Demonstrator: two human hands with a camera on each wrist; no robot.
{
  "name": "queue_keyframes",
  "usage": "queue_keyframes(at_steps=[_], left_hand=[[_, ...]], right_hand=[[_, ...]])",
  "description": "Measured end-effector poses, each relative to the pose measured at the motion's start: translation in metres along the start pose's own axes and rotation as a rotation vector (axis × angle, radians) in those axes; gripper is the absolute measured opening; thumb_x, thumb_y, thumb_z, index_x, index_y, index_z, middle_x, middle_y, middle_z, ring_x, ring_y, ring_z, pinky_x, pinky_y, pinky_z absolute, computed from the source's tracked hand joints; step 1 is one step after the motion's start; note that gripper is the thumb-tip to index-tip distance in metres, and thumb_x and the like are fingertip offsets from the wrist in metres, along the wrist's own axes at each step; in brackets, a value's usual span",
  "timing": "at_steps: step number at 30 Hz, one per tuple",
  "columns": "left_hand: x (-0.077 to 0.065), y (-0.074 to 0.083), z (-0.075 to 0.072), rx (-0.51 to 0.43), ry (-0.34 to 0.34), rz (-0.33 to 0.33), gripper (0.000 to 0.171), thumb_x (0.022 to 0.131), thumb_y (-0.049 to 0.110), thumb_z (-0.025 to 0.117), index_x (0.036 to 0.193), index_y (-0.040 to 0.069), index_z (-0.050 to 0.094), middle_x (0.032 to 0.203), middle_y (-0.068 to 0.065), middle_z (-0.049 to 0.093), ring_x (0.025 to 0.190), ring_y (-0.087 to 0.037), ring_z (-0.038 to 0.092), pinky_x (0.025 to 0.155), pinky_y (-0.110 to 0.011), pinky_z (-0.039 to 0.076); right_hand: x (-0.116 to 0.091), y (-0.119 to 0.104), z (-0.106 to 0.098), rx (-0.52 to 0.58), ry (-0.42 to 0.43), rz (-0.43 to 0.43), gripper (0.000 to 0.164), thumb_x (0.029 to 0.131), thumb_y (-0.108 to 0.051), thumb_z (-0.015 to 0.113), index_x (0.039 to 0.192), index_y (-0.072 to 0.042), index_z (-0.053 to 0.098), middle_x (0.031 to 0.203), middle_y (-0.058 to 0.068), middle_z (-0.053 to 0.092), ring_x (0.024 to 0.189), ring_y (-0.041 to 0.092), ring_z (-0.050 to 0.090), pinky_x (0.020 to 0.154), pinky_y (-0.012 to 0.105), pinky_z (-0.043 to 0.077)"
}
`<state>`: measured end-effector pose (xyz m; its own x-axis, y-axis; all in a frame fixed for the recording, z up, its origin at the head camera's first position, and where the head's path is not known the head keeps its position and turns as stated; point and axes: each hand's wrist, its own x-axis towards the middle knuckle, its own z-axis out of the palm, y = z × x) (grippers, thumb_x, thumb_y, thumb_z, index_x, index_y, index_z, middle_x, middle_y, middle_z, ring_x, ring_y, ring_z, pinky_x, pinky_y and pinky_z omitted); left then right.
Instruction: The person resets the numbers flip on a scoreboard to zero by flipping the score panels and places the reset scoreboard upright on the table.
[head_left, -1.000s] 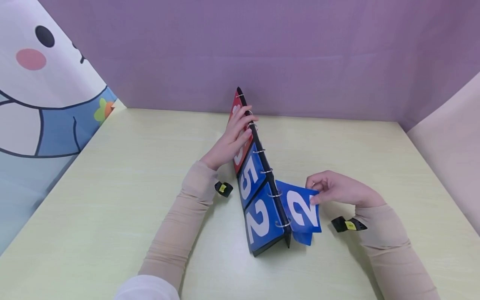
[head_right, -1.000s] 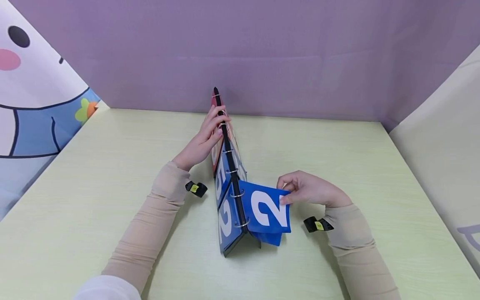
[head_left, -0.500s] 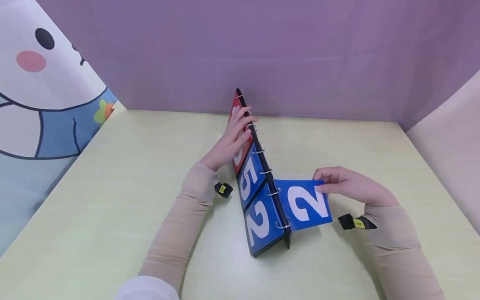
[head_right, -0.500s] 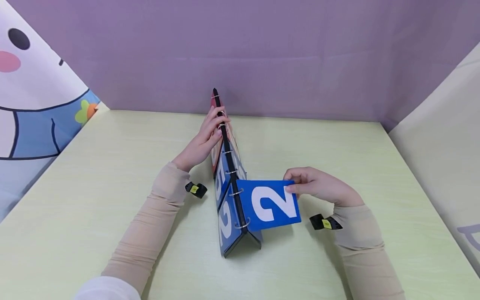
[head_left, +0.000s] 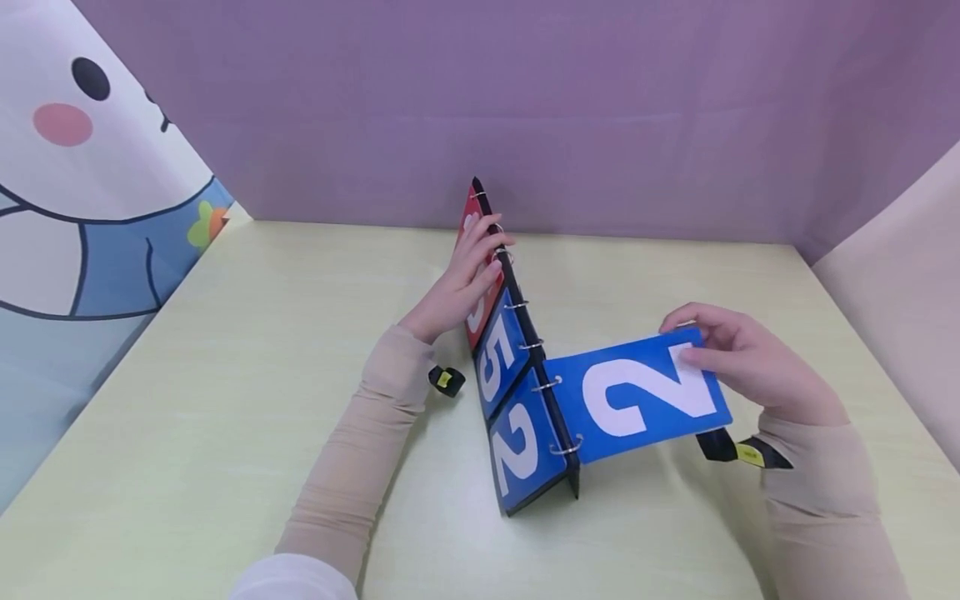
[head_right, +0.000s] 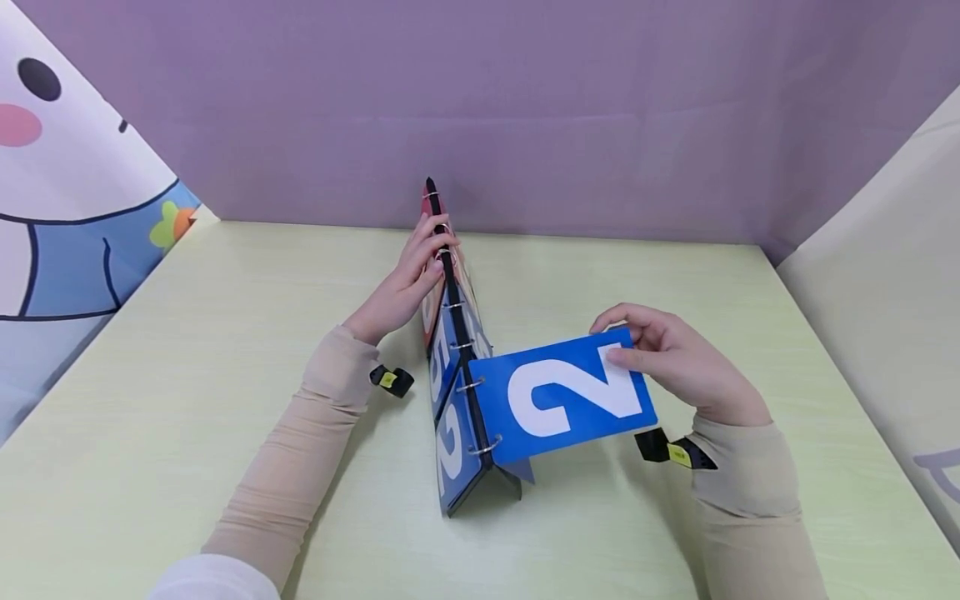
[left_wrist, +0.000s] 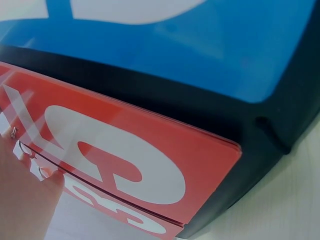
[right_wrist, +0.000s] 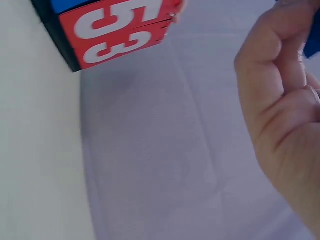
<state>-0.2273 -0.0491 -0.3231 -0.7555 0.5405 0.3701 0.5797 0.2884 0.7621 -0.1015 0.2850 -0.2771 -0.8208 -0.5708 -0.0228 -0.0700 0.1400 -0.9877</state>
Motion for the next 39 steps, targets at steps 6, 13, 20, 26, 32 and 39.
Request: queue_keyframes(at_steps=[6, 13, 20, 26, 32, 39], left_hand=[[0.001, -0.001, 0.001, 0.005, 0.001, 0.003, 0.037, 0.101, 0.024, 0.038, 0.136, 0.014, 0.041, 0.157, 0.001, 0.010, 0.146, -0.014, -0.006, 0.113, -0.053, 0.006], [0.001, -0.002, 0.001, 0.004, 0.000, -0.001, 0.037, 0.101, 0.024, 0.037, 0.136, 0.013, 0.041, 0.157, 0.000, 0.010, 0.146, -0.014, -0.008, 0.113, -0.054, 0.005], [0.000, -0.001, 0.001, -0.001, 0.002, -0.003, 0.037, 0.101, 0.024, 0.038, 0.136, 0.013, 0.041, 0.157, 0.000, 0.010, 0.146, -0.014, -0.009, 0.113, -0.053, 0.005], [0.001, -0.001, 0.000, 0.001, 0.004, -0.002, 0.037, 0.101, 0.025, 0.038, 0.136, 0.014, 0.041, 0.157, 0.001, 0.010, 0.146, -0.013, -0.008, 0.113, -0.053, 0.005], [0.002, -0.001, 0.000, -0.001, 0.005, 0.001, 0.037, 0.101, 0.024, 0.038, 0.136, 0.013, 0.041, 0.157, 0.000, 0.010, 0.146, -0.014, -0.009, 0.113, -0.053, 0.004], [0.002, -0.001, 0.001, -0.005, 0.007, -0.006, 0.038, 0.101, 0.025, 0.037, 0.137, 0.014, 0.041, 0.157, 0.000, 0.010, 0.146, -0.013, -0.010, 0.113, -0.053, 0.004]], right_hand=[[-0.013, -0.009, 0.003, 0.162, -0.020, -0.154, 0.054, 0.094, 0.016, 0.025, 0.137, -0.013, 0.043, 0.114, 0.006, 0.062, 0.090, 0.020, 0.068, 0.066, 0.035, 0.056], [-0.023, -0.018, 0.008, 0.175, -0.008, -0.244, 0.053, 0.097, 0.006, 0.023, 0.147, -0.013, 0.027, 0.125, 0.009, 0.054, 0.101, 0.019, 0.064, 0.071, 0.036, 0.055], [-0.016, -0.015, 0.023, 0.338, -0.114, -0.553, 0.070, 0.092, -0.002, 0.043, 0.151, -0.003, 0.005, 0.136, 0.018, 0.044, 0.119, 0.023, 0.053, 0.089, 0.030, 0.050], [-0.026, -0.021, 0.055, 0.209, 0.168, -0.508, 0.078, 0.078, 0.027, 0.043, 0.147, 0.004, 0.017, 0.136, 0.016, 0.044, 0.114, 0.020, 0.055, 0.085, 0.027, 0.051], [-0.022, -0.025, 0.080, 0.084, 0.240, -0.420, 0.080, 0.071, 0.037, 0.044, 0.142, 0.004, 0.027, 0.132, 0.011, 0.051, 0.110, 0.017, 0.059, 0.083, 0.028, 0.053], [-0.009, -0.025, 0.108, -0.146, 0.234, -0.468, 0.082, 0.070, 0.028, 0.059, 0.142, 0.003, 0.029, 0.134, 0.006, 0.051, 0.111, 0.010, 0.058, 0.085, 0.021, 0.050]])
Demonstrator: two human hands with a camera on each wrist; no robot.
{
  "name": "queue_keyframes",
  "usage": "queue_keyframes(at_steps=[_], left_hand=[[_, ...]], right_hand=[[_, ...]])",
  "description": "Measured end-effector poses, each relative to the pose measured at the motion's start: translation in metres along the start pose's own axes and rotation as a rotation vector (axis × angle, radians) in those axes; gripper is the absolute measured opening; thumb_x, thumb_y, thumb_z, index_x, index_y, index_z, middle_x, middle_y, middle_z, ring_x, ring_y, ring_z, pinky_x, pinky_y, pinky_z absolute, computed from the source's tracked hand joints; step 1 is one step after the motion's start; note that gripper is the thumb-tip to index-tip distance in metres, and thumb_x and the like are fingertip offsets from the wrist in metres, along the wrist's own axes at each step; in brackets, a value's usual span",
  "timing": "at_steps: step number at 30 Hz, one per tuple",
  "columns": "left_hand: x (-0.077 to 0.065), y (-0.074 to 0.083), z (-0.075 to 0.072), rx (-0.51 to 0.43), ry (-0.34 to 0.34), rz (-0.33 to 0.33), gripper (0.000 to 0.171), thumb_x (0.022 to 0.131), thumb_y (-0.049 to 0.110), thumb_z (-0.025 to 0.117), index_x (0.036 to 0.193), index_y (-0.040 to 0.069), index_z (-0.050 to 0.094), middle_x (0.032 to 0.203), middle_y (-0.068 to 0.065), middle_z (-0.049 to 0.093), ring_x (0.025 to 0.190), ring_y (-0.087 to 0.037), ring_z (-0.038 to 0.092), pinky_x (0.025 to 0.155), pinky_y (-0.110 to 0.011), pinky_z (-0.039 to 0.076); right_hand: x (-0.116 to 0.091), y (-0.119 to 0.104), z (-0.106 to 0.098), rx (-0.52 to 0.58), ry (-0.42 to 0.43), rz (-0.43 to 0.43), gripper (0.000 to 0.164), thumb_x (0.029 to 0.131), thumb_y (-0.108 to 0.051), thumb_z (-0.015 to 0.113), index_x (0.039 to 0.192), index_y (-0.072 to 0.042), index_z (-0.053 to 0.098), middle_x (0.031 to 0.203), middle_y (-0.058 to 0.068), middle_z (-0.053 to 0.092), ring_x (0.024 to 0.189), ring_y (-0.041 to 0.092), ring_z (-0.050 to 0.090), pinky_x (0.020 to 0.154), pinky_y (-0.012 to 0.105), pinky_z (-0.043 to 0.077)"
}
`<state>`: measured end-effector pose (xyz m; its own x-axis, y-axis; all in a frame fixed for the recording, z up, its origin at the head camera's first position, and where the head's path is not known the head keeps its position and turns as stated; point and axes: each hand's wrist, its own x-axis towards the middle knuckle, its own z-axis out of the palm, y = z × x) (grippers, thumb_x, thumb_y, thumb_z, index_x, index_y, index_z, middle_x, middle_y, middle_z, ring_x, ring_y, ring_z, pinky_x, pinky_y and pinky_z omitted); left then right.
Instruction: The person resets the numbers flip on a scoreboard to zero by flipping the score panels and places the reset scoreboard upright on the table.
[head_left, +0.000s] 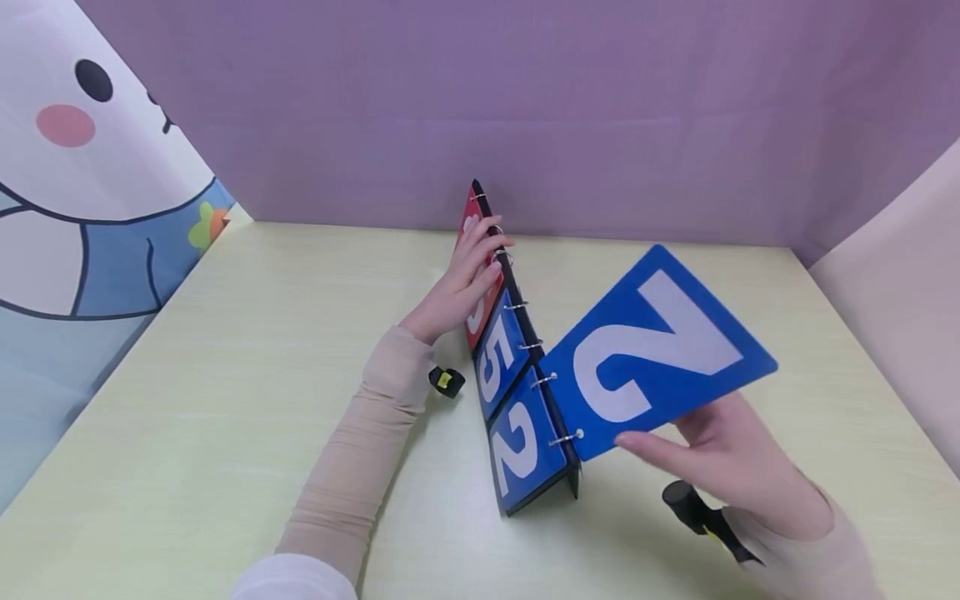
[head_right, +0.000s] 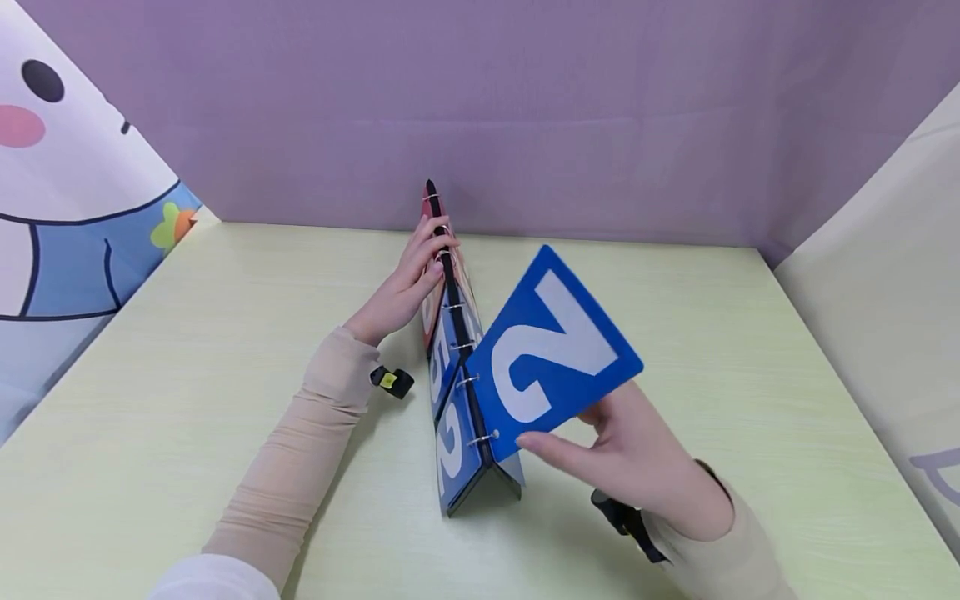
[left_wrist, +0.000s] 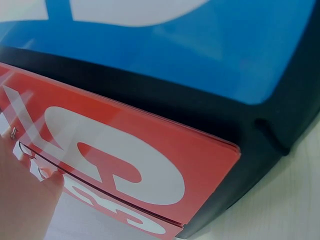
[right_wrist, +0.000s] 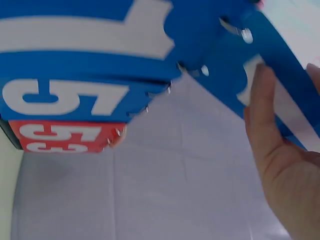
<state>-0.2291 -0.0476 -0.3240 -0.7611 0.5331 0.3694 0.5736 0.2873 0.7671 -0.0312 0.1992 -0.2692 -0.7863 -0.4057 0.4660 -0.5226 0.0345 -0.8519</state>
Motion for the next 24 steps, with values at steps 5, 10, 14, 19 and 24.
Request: queue_keyframes(at_steps=[5, 10, 14, 19, 24], left_hand=[[0.002, -0.001, 0.000, -0.003, 0.001, 0.013, 0.037, 0.101, 0.024, 0.038, 0.136, 0.013, 0.042, 0.157, -0.002, 0.011, 0.147, -0.016, -0.009, 0.113, -0.052, 0.003], [0.003, 0.000, 0.000, 0.017, 0.005, 0.010, 0.038, 0.100, 0.025, 0.039, 0.136, 0.013, 0.041, 0.157, -0.002, 0.011, 0.147, -0.017, -0.005, 0.113, -0.052, 0.009], [0.003, 0.000, 0.001, 0.021, 0.002, -0.008, 0.039, 0.100, 0.026, 0.039, 0.137, 0.015, 0.040, 0.158, 0.000, 0.010, 0.147, -0.014, -0.007, 0.113, -0.052, 0.010], [0.003, 0.001, 0.001, 0.018, -0.002, -0.009, 0.039, 0.100, 0.025, 0.038, 0.137, 0.014, 0.040, 0.158, 0.000, 0.010, 0.146, -0.013, -0.010, 0.113, -0.052, 0.007], [0.003, 0.000, 0.001, 0.014, -0.005, -0.012, 0.038, 0.101, 0.026, 0.038, 0.137, 0.015, 0.040, 0.158, 0.001, 0.010, 0.146, -0.013, -0.010, 0.113, -0.052, 0.005]], right_hand=[[0.008, 0.000, 0.026, -0.330, 0.024, -0.250, 0.044, 0.083, -0.004, 0.067, 0.124, 0.006, 0.053, 0.121, 0.009, 0.060, 0.106, 0.010, 0.059, 0.090, 0.018, 0.046], [0.009, -0.001, 0.046, -0.551, 0.115, -0.422, 0.026, 0.091, -0.022, 0.056, 0.097, 0.001, 0.068, 0.095, 0.011, 0.067, 0.087, 0.014, 0.061, 0.082, 0.017, 0.048], [0.012, 0.003, 0.054, -0.597, 0.155, -0.541, 0.025, 0.091, -0.020, 0.058, 0.088, 0.002, 0.069, 0.086, 0.011, 0.067, 0.079, 0.016, 0.061, 0.073, 0.019, 0.051], [0.016, 0.007, 0.056, -0.677, 0.145, -0.651, 0.024, 0.091, -0.017, 0.059, 0.083, 0.001, 0.072, 0.082, 0.011, 0.068, 0.074, 0.021, 0.062, 0.066, 0.027, 0.051], [0.013, 0.006, 0.056, -0.800, 0.089, -0.625, 0.029, 0.092, -0.026, 0.057, 0.084, -0.005, 0.076, 0.085, 0.007, 0.070, 0.076, 0.019, 0.063, 0.068, 0.028, 0.052]])
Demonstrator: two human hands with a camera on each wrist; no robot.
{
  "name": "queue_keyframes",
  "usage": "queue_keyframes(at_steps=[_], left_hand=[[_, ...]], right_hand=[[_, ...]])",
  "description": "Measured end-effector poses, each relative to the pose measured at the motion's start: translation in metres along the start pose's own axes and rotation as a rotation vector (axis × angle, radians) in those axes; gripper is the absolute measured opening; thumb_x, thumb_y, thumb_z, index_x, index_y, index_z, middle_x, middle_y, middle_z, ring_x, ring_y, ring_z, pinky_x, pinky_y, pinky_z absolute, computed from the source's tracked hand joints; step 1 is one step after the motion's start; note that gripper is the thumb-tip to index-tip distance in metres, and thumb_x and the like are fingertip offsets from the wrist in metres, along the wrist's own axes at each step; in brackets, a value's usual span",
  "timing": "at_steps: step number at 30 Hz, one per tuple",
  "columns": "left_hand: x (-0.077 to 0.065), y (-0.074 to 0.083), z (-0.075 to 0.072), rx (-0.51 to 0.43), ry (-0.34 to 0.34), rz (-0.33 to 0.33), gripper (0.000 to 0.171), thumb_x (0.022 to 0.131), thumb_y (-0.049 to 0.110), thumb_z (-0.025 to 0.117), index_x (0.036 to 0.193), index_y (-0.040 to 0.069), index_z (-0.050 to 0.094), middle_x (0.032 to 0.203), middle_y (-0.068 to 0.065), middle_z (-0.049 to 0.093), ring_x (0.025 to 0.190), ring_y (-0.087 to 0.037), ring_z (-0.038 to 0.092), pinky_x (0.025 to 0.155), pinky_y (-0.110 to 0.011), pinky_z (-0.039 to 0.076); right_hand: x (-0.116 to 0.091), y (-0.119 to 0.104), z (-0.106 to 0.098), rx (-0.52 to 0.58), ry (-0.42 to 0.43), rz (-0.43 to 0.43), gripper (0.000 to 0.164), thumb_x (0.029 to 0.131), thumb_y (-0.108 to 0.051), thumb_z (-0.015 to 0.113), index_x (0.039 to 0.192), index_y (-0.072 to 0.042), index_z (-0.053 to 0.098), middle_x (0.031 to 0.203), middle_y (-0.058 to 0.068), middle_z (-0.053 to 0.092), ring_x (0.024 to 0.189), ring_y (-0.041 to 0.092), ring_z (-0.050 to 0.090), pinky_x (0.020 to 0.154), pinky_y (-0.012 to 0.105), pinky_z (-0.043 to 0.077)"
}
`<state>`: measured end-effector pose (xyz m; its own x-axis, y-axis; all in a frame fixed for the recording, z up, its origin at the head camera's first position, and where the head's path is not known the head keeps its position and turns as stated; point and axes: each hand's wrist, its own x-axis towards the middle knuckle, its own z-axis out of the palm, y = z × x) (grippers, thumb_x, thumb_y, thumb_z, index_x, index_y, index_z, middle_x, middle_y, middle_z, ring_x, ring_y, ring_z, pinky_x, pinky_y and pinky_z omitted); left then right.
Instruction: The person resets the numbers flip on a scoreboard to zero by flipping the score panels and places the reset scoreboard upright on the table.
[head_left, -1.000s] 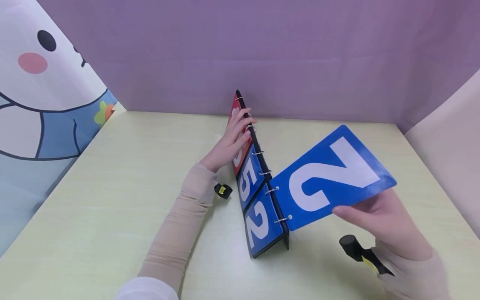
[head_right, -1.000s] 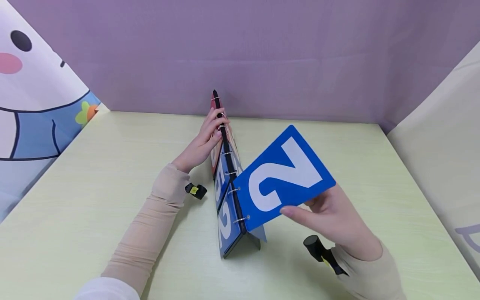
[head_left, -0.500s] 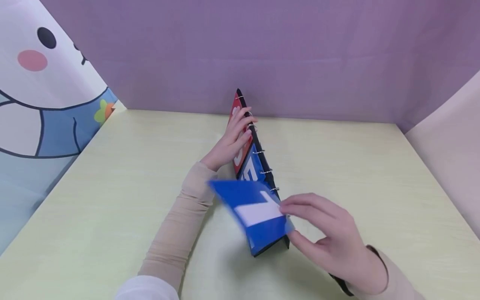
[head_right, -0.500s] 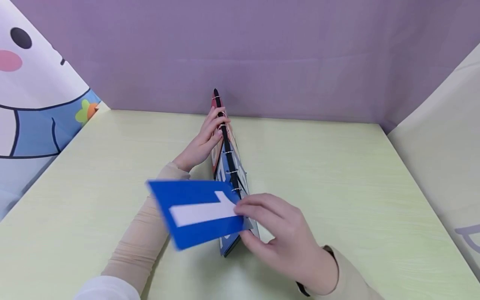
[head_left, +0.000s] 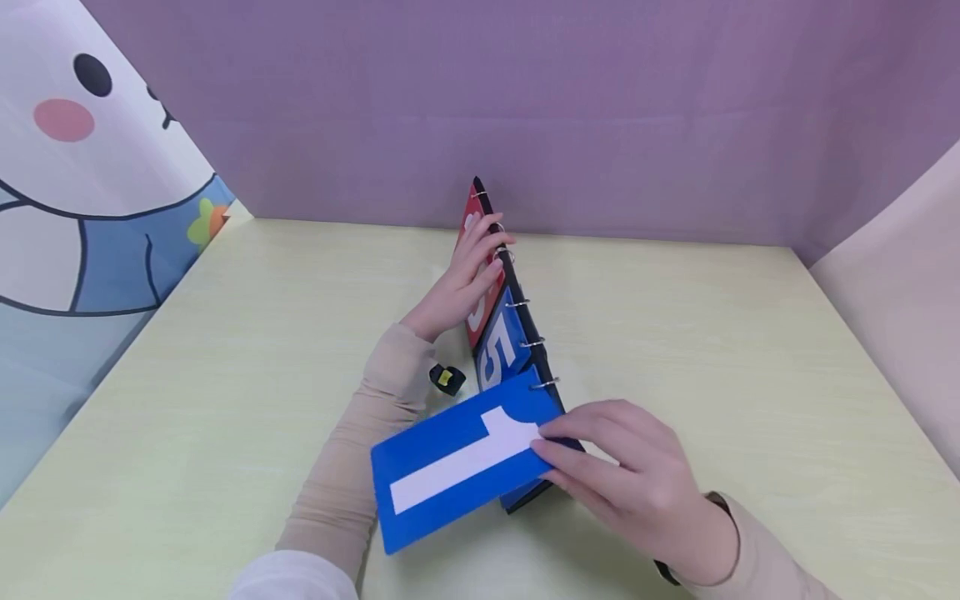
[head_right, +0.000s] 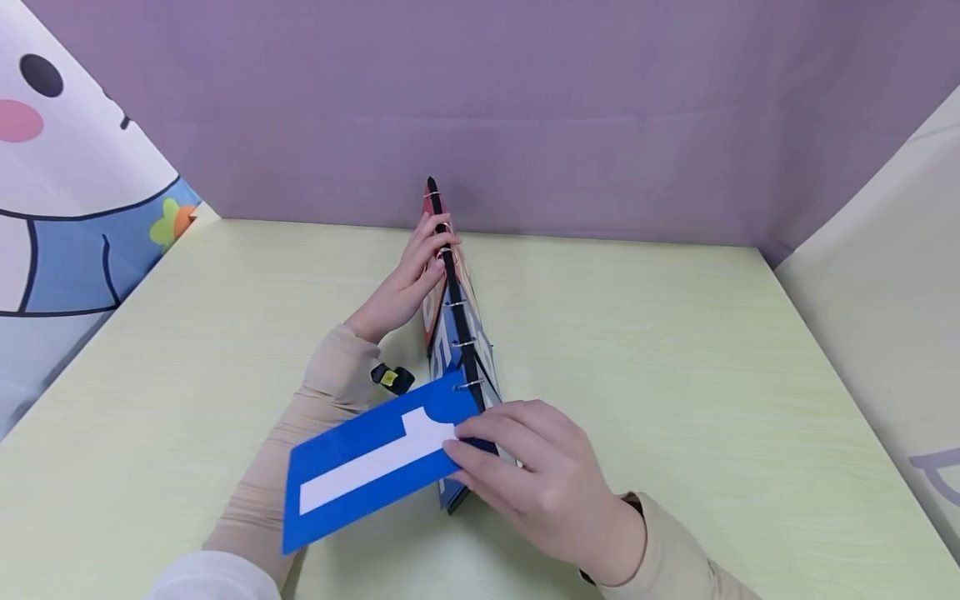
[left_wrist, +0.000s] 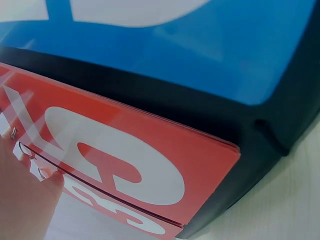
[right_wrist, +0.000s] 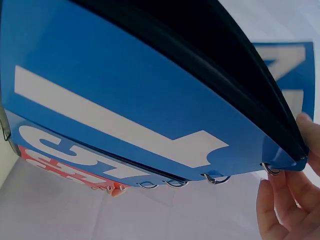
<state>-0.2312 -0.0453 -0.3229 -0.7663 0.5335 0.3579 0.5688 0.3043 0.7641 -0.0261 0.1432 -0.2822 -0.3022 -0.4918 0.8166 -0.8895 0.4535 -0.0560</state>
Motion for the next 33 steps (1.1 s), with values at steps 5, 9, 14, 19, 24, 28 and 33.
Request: queue_keyframes(at_steps=[5, 9, 14, 19, 24, 28, 33], left_hand=[[0.0002, 0.0000, -0.0003, 0.000, 0.003, 0.007, 0.038, 0.101, 0.026, 0.038, 0.136, 0.015, 0.041, 0.157, 0.001, 0.010, 0.146, -0.014, -0.007, 0.113, -0.052, 0.006], [-0.0002, 0.0004, -0.0005, 0.003, 0.004, 0.008, 0.038, 0.100, 0.025, 0.038, 0.136, 0.015, 0.041, 0.157, 0.000, 0.011, 0.147, -0.015, -0.006, 0.113, -0.052, 0.007], [0.0002, 0.0003, 0.0000, 0.004, 0.004, 0.010, 0.037, 0.100, 0.026, 0.038, 0.136, 0.015, 0.041, 0.157, 0.000, 0.011, 0.146, -0.014, -0.007, 0.113, -0.052, 0.006], [0.0005, -0.0004, 0.0000, 0.005, 0.005, 0.023, 0.037, 0.100, 0.025, 0.038, 0.136, 0.014, 0.041, 0.157, 0.000, 0.011, 0.147, -0.015, -0.007, 0.113, -0.052, 0.004], [0.0004, 0.0000, -0.0004, 0.005, 0.010, 0.036, 0.037, 0.100, 0.024, 0.038, 0.135, 0.013, 0.042, 0.157, -0.003, 0.012, 0.147, -0.016, -0.006, 0.113, -0.052, 0.005], [-0.0005, 0.0001, -0.0008, 0.001, 0.013, 0.041, 0.036, 0.100, 0.023, 0.038, 0.135, 0.012, 0.042, 0.157, -0.006, 0.013, 0.147, -0.017, -0.007, 0.113, -0.052, 0.003], [-0.0009, -0.0003, -0.0010, 0.002, 0.011, 0.036, 0.037, 0.101, 0.023, 0.038, 0.135, 0.012, 0.041, 0.157, -0.004, 0.012, 0.147, -0.016, -0.009, 0.113, -0.052, 0.002]], right_hand=[[0.0007, -0.0020, 0.0008, -0.076, -0.066, -0.046, 0.029, 0.092, -0.029, 0.056, 0.086, -0.009, 0.076, 0.086, 0.005, 0.071, 0.078, 0.018, 0.063, 0.069, 0.029, 0.052], [0.0006, -0.0038, 0.0002, -0.140, -0.197, -0.065, 0.032, 0.095, -0.031, 0.051, 0.091, -0.011, 0.076, 0.091, 0.003, 0.071, 0.085, 0.018, 0.064, 0.077, 0.031, 0.050], [0.0002, -0.0057, -0.0028, -0.181, -0.328, -0.052, 0.033, 0.096, -0.031, 0.049, 0.092, -0.013, 0.076, 0.094, 0.001, 0.071, 0.090, 0.018, 0.063, 0.083, 0.034, 0.049], [0.0013, -0.0060, -0.0054, -0.221, -0.369, -0.110, 0.037, 0.101, -0.025, 0.040, 0.091, -0.011, 0.073, 0.095, 0.002, 0.070, 0.093, 0.020, 0.062, 0.086, 0.036, 0.047], [0.0019, -0.0047, -0.0071, -0.233, -0.426, -0.123, 0.040, 0.103, -0.020, 0.031, 0.092, -0.010, 0.069, 0.098, 0.003, 0.068, 0.100, 0.021, 0.060, 0.092, 0.040, 0.044], [0.0024, -0.0030, -0.0058, -0.221, -0.423, -0.131, 0.036, 0.100, -0.021, 0.034, 0.089, -0.011, 0.066, 0.098, 0.004, 0.067, 0.102, 0.022, 0.059, 0.094, 0.042, 0.042], [0.0020, -0.0010, -0.0049, -0.201, -0.416, -0.139, 0.033, 0.097, -0.020, 0.034, 0.085, -0.011, 0.063, 0.098, 0.004, 0.065, 0.104, 0.024, 0.058, 0.096, 0.044, 0.040]])
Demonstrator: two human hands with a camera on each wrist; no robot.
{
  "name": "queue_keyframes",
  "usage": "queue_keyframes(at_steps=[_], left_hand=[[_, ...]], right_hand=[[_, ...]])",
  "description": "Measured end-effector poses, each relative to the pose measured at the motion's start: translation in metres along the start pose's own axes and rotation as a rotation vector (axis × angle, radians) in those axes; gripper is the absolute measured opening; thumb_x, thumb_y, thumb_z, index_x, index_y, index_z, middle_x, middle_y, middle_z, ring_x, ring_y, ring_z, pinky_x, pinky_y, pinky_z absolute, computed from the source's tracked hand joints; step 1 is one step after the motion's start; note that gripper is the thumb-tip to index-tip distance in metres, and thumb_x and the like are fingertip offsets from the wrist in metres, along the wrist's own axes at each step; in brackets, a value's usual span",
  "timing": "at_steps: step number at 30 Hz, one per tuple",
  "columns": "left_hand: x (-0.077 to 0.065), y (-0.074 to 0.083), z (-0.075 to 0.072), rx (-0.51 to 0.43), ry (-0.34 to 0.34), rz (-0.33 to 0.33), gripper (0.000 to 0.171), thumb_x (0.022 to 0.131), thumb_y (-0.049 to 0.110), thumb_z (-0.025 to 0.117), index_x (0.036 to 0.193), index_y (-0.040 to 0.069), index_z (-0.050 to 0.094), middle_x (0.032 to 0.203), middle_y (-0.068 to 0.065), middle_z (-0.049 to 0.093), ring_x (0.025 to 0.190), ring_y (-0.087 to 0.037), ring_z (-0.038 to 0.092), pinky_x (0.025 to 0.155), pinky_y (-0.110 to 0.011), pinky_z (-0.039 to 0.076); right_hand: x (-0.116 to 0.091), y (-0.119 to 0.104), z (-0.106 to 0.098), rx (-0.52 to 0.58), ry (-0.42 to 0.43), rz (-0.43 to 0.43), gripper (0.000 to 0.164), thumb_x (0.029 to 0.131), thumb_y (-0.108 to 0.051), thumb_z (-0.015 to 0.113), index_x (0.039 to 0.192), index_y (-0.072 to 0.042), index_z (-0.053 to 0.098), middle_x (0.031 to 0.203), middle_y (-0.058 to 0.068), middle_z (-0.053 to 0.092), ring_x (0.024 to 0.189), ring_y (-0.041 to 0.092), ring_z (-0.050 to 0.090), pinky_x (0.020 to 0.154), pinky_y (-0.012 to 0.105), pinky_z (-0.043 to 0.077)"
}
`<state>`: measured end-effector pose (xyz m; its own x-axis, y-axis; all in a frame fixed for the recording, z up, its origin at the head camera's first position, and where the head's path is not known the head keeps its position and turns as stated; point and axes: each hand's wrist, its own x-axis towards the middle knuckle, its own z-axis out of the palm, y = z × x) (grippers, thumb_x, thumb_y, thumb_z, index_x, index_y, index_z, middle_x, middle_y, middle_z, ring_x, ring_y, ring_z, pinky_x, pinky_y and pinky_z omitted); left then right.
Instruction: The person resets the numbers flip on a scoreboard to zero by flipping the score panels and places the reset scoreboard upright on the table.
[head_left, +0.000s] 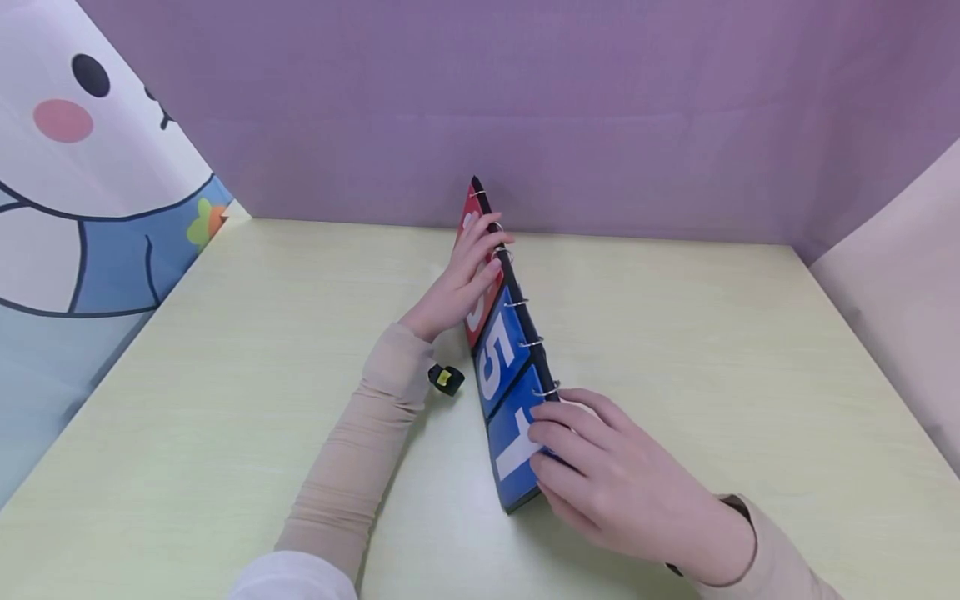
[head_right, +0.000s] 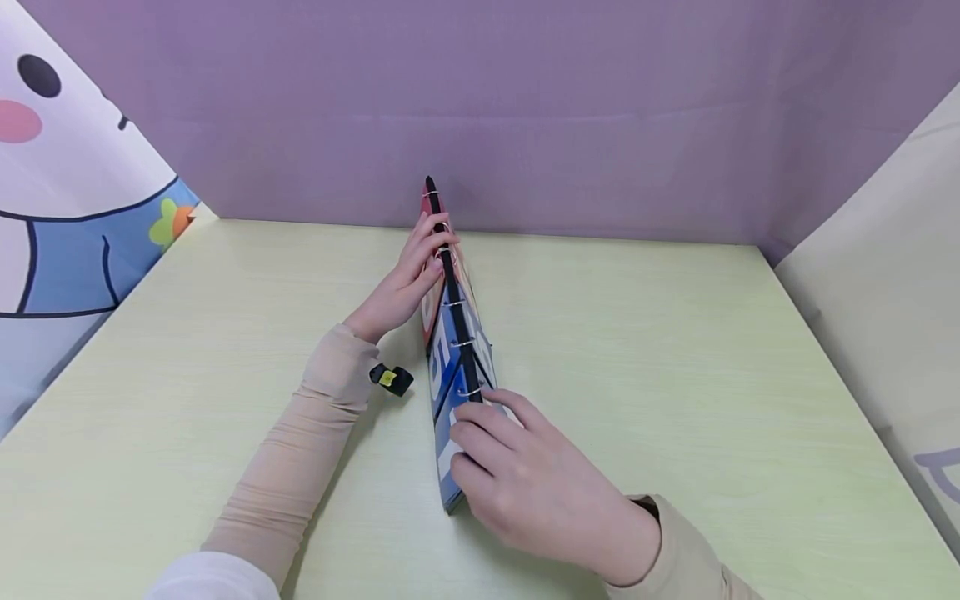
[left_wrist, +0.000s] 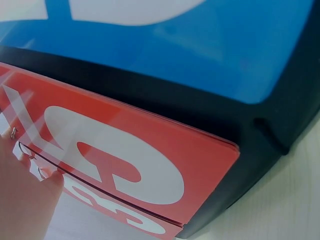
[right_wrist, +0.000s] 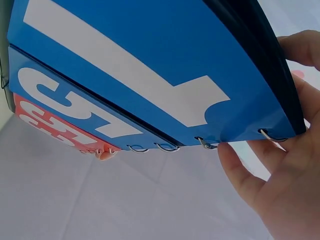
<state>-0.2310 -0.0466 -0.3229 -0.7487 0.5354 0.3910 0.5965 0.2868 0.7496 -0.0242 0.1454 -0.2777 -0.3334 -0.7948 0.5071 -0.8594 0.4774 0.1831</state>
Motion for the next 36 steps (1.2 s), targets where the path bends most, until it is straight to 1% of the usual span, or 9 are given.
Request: queue_keyframes(at_steps=[5, 10, 14, 16, 20, 26, 30, 33, 36], left_hand=[[0.000, 0.000, 0.000, -0.005, -0.001, 0.003, 0.037, 0.101, 0.023, 0.038, 0.135, 0.012, 0.042, 0.157, -0.004, 0.012, 0.147, -0.016, -0.008, 0.113, -0.052, 0.003], [0.000, 0.001, 0.000, -0.009, -0.003, 0.003, 0.037, 0.100, 0.023, 0.038, 0.135, 0.012, 0.041, 0.157, -0.007, 0.012, 0.147, -0.017, -0.006, 0.113, -0.053, 0.004], [-0.001, 0.001, 0.000, -0.010, -0.005, -0.002, 0.037, 0.100, 0.023, 0.038, 0.135, 0.012, 0.041, 0.157, -0.005, 0.012, 0.147, -0.017, -0.006, 0.113, -0.053, 0.005], [-0.001, 0.000, -0.001, -0.009, -0.003, 0.003, 0.036, 0.100, 0.022, 0.038, 0.135, 0.011, 0.041, 0.157, -0.005, 0.012, 0.147, -0.018, -0.006, 0.113, -0.053, 0.005], [-0.001, 0.000, -0.001, -0.003, 0.002, 0.011, 0.036, 0.100, 0.021, 0.039, 0.135, 0.011, 0.042, 0.156, -0.008, 0.013, 0.147, -0.019, -0.005, 0.113, -0.052, 0.005], [-0.001, 0.000, 0.000, -0.008, 0.003, -0.005, 0.037, 0.100, 0.022, 0.039, 0.135, 0.012, 0.042, 0.157, -0.006, 0.012, 0.146, -0.018, -0.004, 0.113, -0.053, 0.006], [-0.002, 0.001, 0.000, -0.009, 0.001, -0.007, 0.037, 0.100, 0.022, 0.038, 0.135, 0.012, 0.042, 0.157, -0.005, 0.012, 0.146, -0.018, -0.003, 0.113, -0.052, 0.007], [-0.001, 0.000, 0.000, -0.006, 0.005, 0.005, 0.036, 0.100, 0.022, 0.038, 0.135, 0.012, 0.042, 0.156, -0.006, 0.013, 0.146, -0.019, -0.001, 0.113, -0.052, 0.008], [-0.001, 0.000, 0.000, -0.001, 0.005, 0.012, 0.036, 0.100, 0.022, 0.038, 0.134, 0.012, 0.042, 0.156, -0.006, 0.013, 0.146, -0.018, -0.001, 0.113, -0.051, 0.008]], right_hand=[[-0.001, 0.006, 0.000, 0.144, 0.046, 0.003, 0.024, 0.096, -0.025, 0.045, 0.090, -0.012, 0.065, 0.104, 0.007, 0.064, 0.106, 0.026, 0.056, 0.097, 0.043, 0.039], [-0.002, 0.022, 0.003, 0.392, 0.298, 0.027, 0.026, 0.094, -0.028, 0.054, 0.096, -0.005, 0.066, 0.107, 0.016, 0.061, 0.102, 0.026, 0.054, 0.097, 0.032, 0.039], [-0.008, 0.035, 0.006, 0.565, 0.383, 0.181, 0.022, 0.094, -0.019, 0.053, 0.096, -0.001, 0.065, 0.106, 0.017, 0.060, 0.105, 0.019, 0.054, 0.096, 0.024, 0.040], [-0.012, 0.040, 0.007, 0.639, 0.359, 0.296, 0.014, 0.091, -0.008, 0.054, 0.097, -0.002, 0.066, 0.107, 0.015, 0.061, 0.107, 0.015, 0.054, 0.095, 0.022, 0.040], [-0.017, 0.051, 0.013, 0.824, 0.246, 0.505, 0.022, 0.086, 0.011, 0.053, 0.100, -0.002, 0.064, 0.111, 0.009, 0.061, 0.109, 0.009, 0.054, 0.095, 0.020, 0.041], [-0.027, 0.074, 0.032, 1.125, -0.034, 0.835, 0.026, 0.098, -0.015, 0.046, 0.109, 0.002, 0.061, 0.115, 0.016, 0.061, 0.106, 0.011, 0.059, 0.093, 0.025, 0.046], [-0.034, 0.085, 0.046, 1.313, -0.195, 0.887, 0.036, 0.100, -0.022, 0.042, 0.115, 0.008, 0.055, 0.112, 0.009, 0.062, 0.104, 0.012, 0.061, 0.094, 0.030, 0.046], [-0.038, 0.089, 0.054, 1.418, -0.238, 0.885, 0.036, 0.100, -0.021, 0.041, 0.114, 0.010, 0.053, 0.109, 0.000, 0.061, 0.102, 0.009, 0.061, 0.094, 0.032, 0.047], [-0.040, 0.091, 0.059, 1.425, -0.252, 0.892, 0.036, 0.100, -0.020, 0.042, 0.114, 0.011, 0.052, 0.108, -0.001, 0.061, 0.100, 0.008, 0.061, 0.093, 0.033, 0.047]])
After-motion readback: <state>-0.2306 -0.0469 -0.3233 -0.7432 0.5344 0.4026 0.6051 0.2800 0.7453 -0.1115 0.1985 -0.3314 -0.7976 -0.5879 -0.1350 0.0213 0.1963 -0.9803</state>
